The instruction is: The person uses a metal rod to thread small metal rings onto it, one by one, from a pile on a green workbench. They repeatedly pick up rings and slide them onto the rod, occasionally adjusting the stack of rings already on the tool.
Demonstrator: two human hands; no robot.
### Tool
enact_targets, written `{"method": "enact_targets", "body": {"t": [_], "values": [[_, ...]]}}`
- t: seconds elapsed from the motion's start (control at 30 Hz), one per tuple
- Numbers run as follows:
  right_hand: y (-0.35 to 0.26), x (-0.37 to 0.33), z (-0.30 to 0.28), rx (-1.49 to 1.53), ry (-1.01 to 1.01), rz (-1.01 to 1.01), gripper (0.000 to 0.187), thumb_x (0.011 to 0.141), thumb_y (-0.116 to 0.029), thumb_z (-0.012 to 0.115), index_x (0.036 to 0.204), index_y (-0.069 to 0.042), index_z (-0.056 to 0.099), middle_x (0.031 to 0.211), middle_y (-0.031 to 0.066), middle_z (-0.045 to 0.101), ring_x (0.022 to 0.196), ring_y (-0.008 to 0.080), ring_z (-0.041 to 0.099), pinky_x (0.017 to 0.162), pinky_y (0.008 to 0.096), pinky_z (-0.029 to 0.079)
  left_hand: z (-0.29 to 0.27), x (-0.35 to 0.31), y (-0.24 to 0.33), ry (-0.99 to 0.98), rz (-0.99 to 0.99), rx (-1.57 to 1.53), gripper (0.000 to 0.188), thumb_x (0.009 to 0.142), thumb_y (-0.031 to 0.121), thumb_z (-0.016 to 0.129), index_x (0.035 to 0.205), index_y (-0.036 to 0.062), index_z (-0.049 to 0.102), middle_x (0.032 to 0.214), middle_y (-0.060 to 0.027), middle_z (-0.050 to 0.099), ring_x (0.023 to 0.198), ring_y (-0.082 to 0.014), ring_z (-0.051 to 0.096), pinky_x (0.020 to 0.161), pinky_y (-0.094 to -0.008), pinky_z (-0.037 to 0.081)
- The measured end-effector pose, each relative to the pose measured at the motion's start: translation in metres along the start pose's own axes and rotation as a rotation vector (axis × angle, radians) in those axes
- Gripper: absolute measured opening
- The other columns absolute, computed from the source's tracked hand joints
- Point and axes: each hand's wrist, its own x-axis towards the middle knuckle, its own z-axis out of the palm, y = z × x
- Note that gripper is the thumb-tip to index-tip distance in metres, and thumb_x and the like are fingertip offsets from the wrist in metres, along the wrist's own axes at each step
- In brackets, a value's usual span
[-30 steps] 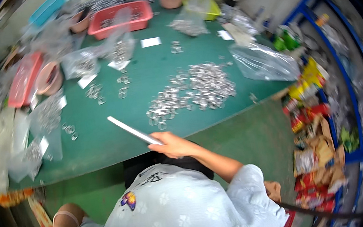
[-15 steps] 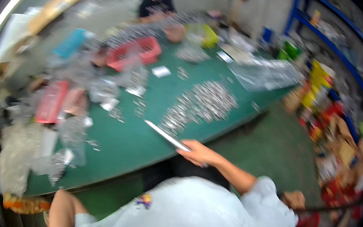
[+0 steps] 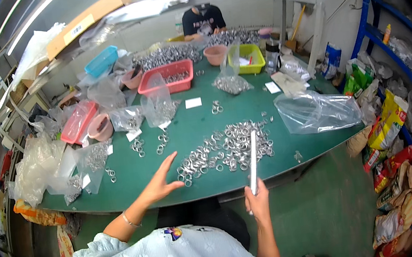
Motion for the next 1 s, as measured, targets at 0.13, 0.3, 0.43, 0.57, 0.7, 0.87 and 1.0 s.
{"method": "enact_targets", "body": {"t": [0.13,0.3,0.43,0.57,0.7,0.87,1.0], "values": [[-0.003,0.028,-0.022,-0.009,0.105,-0.067,0.032,0.088,0.001,0.046,0.118,0.005,0.040,0.054,-0.0011,0.042,0.033,0.0043,0.035,0.030,0.0202,0.027,0.062,0.001,-0.070,0.070,-0.157,0.646,0.096,0.068,0.035,0.074,0.139,0.0055,0.017,0.141,-0.0245,0.016,0.129,-0.0462,0.016,0.105,-0.0475,0.024],[-0.013,0.059,-0.029,0.024,0.131,-0.089,0.034,0.088,0.001,0.046,0.121,0.004,0.039,0.054,-0.0006,0.042,0.033,0.0046,0.034,0.030,0.0200,0.027,0.093,0.044,-0.082,0.152,-0.019,0.656,0.091,0.067,0.037,0.074,0.136,0.0041,0.024,0.138,-0.0262,0.021,0.125,-0.0448,0.024,0.101,-0.0493,0.028],[-0.018,0.079,-0.034,0.010,0.144,-0.127,0.033,0.088,-0.001,0.048,0.120,0.004,0.040,0.056,-0.0007,0.042,0.033,0.0047,0.034,0.030,0.0198,0.026,0.109,0.079,-0.082,0.193,0.020,0.634,0.090,0.065,0.036,0.075,0.133,0.0024,0.027,0.135,-0.0264,0.023,0.124,-0.0456,0.024,0.101,-0.0486,0.029],[-0.012,0.097,-0.039,-0.014,0.184,-0.162,0.031,0.088,-0.001,0.048,0.118,0.004,0.040,0.058,-0.0001,0.043,0.034,0.0047,0.035,0.031,0.0204,0.027,0.122,0.109,-0.083,0.188,0.028,0.589,0.091,0.065,0.036,0.074,0.134,0.0029,0.025,0.136,-0.0254,0.022,0.125,-0.0460,0.021,0.101,-0.0495,0.028],[-0.005,0.109,-0.038,-0.020,0.219,-0.164,0.032,0.088,0.001,0.047,0.119,0.004,0.040,0.059,0.0005,0.044,0.035,0.0050,0.036,0.031,0.0210,0.028,0.123,0.127,-0.087,0.134,0.040,0.580,0.091,0.067,0.035,0.073,0.137,0.0046,0.022,0.139,-0.0239,0.020,0.127,-0.0459,0.020,0.103,-0.0500,0.026],[0.003,0.115,-0.037,-0.042,0.257,-0.167,0.032,0.088,0.001,0.047,0.119,0.004,0.040,0.060,0.0001,0.043,0.035,0.0053,0.037,0.031,0.0212,0.028,0.117,0.130,-0.074,0.095,-0.033,0.599,0.077,0.073,0.029,0.070,0.135,0.0087,0.028,0.139,-0.0203,0.021,0.129,-0.0430,0.019,0.103,-0.0573,0.019],[0.004,0.118,-0.037,-0.094,0.280,-0.160,0.033,0.088,0.001,0.047,0.120,0.004,0.040,0.060,0.0000,0.044,0.035,0.0050,0.036,0.030,0.0215,0.028,0.106,0.154,-0.063,0.195,0.077,0.528,0.043,0.079,0.016,0.064,0.119,0.0068,0.049,0.131,-0.0155,0.036,0.126,-0.0357,0.029,0.103,-0.0574,0.018]]}}
